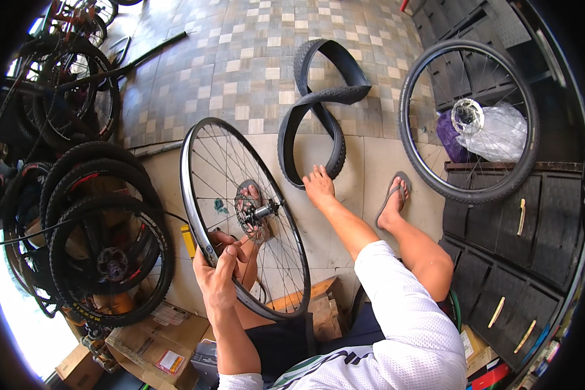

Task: The person removes a bicycle tire from the rim, uses a pressure gauge to check the inner tube, and then reinstalls the tire onto the rim. The person handles the tire, inner tube, and rim by hand while seated on the floor.

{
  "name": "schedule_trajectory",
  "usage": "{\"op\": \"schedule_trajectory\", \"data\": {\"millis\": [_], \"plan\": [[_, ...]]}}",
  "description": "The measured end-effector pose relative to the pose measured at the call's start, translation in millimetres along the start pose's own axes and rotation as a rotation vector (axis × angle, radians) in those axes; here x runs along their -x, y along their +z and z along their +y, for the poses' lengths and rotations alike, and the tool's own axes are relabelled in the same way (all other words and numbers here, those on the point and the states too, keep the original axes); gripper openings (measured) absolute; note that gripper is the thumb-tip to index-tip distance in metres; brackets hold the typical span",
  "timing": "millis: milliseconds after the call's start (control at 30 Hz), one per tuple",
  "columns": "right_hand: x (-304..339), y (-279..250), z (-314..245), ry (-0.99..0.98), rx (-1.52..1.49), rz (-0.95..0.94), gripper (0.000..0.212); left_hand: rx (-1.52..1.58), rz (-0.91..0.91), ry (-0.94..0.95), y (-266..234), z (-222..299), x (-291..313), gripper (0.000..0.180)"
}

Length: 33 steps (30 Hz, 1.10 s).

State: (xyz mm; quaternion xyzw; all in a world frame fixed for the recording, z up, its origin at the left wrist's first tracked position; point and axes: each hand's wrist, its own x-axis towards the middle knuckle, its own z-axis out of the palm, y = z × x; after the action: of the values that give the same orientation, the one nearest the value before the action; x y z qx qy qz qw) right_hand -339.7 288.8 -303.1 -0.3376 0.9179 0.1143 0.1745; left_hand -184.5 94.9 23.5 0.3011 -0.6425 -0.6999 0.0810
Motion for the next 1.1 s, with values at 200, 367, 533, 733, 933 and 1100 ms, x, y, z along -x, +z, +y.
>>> {"op": "schedule_trajectory", "data": {"millis": [200, 367, 533, 733, 933, 1100], "plan": [[43, -61, 92, -0.068, -0.674, 0.359, 0.028, 0.036, 0.008, -0.016, 1, -14, 13, 0.013], [121, -258, 186, -0.028, -1.144, 0.733, 0.049, 0.082, -0.031, 0.114, 10, -37, 36, 0.013], [270, -446, 171, -0.096, -0.37, 0.832, 0.095, -0.071, 0.102, 0.321, 22, -58, 65, 0.02], [404, -499, 141, -0.043, 0.261, 0.866, 0.088, -0.041, -0.014, 0.181, 40, -64, 120, 0.022], [488, -543, 83, 0.032, 0.233, 0.992, 0.059, 0.029, -0.06, 0.19, 7, -87, 164, 0.019], [538, -568, 75, 0.158, 0.237, 1.076, 0.047, -0.358, 0.104, 0.384, -9, -107, 182, 0.032]]}}
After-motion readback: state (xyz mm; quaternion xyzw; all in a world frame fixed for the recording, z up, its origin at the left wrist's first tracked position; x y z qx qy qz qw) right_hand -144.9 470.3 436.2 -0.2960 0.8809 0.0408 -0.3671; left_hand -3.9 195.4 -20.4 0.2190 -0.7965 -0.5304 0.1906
